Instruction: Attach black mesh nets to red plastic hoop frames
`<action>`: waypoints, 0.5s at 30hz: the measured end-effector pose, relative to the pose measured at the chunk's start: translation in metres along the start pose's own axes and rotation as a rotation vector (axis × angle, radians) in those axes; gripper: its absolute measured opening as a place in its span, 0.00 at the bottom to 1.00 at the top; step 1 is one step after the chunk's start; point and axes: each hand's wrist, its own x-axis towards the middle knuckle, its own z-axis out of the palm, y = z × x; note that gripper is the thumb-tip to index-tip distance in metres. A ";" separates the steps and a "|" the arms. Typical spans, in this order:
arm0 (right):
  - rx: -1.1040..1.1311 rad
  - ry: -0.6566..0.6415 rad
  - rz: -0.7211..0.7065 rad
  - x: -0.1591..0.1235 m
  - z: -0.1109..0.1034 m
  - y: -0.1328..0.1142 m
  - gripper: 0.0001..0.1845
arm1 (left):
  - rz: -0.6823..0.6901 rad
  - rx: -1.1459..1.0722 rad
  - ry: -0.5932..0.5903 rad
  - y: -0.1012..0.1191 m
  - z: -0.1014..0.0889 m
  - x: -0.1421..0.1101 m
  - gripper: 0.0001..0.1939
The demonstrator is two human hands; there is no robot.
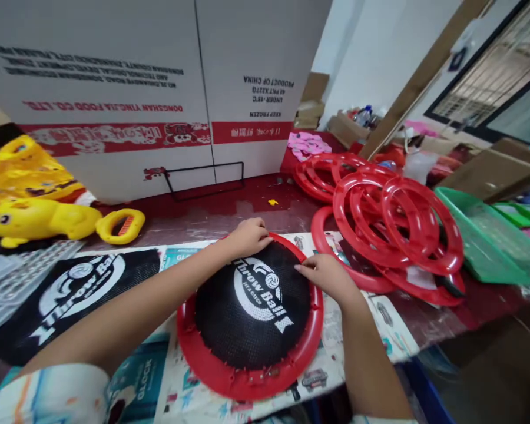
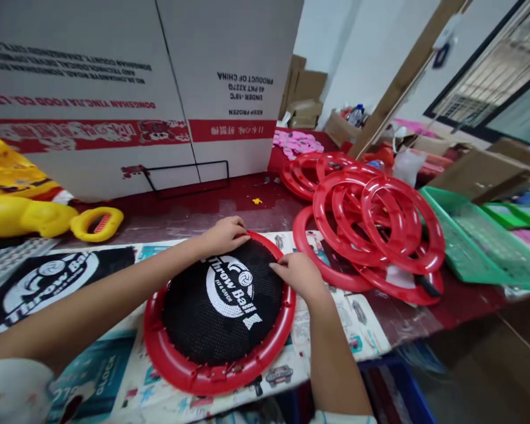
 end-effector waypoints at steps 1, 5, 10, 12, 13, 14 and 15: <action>-0.014 0.071 0.021 0.000 -0.002 0.004 0.16 | -0.029 0.007 0.010 -0.001 -0.006 -0.004 0.14; -0.145 0.487 0.257 0.001 -0.016 0.030 0.27 | -0.269 0.050 0.047 -0.014 -0.024 -0.049 0.23; -0.254 0.620 0.458 0.014 -0.026 0.064 0.28 | -0.471 -0.054 -0.054 -0.033 -0.016 -0.137 0.28; -0.281 0.620 0.439 0.020 -0.026 0.066 0.20 | -0.507 -0.150 -0.078 -0.035 -0.010 -0.161 0.28; -0.297 0.638 0.424 0.022 -0.027 0.065 0.19 | -0.521 -0.204 -0.084 -0.035 -0.009 -0.169 0.26; -0.312 0.669 0.410 0.023 -0.030 0.061 0.19 | -0.537 -0.259 -0.084 -0.034 -0.008 -0.175 0.24; -0.324 0.708 0.397 0.022 -0.033 0.056 0.21 | -0.555 -0.314 -0.079 -0.034 -0.008 -0.178 0.22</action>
